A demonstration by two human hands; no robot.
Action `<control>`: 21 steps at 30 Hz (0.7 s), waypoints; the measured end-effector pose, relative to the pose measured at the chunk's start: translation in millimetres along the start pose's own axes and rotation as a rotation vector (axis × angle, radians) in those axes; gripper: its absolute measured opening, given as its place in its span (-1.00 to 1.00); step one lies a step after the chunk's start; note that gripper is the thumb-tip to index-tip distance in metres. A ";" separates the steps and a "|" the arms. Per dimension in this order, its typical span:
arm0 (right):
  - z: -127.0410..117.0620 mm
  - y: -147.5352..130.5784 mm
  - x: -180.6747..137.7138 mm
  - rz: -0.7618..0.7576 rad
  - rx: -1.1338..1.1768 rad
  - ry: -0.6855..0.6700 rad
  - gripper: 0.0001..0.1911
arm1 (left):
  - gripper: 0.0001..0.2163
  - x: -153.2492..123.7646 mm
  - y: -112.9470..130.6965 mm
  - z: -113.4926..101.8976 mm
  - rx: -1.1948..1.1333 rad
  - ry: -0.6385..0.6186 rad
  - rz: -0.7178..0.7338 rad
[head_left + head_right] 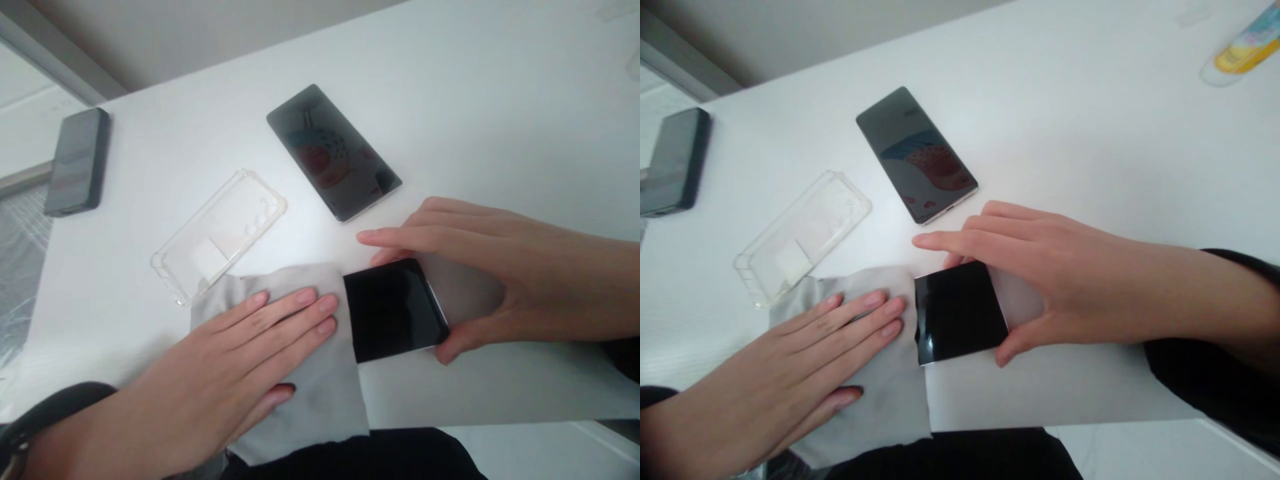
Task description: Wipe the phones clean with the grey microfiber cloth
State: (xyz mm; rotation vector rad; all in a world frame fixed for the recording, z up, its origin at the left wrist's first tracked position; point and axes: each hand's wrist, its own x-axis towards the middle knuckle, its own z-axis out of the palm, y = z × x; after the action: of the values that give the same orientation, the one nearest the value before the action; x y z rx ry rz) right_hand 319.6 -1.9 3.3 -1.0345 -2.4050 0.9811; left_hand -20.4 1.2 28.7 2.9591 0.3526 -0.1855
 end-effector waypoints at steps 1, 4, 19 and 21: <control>-0.1 -0.1 0.2 0.005 -0.003 -0.010 -0.14 | -0.49 -6.6 -0.1 0.9 0.018 -0.013 -0.004; -0.9 -0.7 1.6 0.018 0.009 -0.032 -0.11 | -0.47 -16.4 0.0 2.8 0.044 -0.026 -0.013; -3.7 -3.5 12.2 -0.126 0.024 -0.044 0.12 | -0.48 41.9 -7.5 -11.1 0.037 -0.038 0.178; -3.5 -2.6 13.9 -0.153 0.028 -0.035 0.09 | -0.49 53.0 -8.4 -12.8 0.005 -0.037 0.196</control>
State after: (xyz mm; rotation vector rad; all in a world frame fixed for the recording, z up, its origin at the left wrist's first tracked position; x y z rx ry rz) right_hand 310.8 8.6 8.1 -0.8160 -2.4499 0.9840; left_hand 30.0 23.2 32.7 2.9669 0.0568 -0.2165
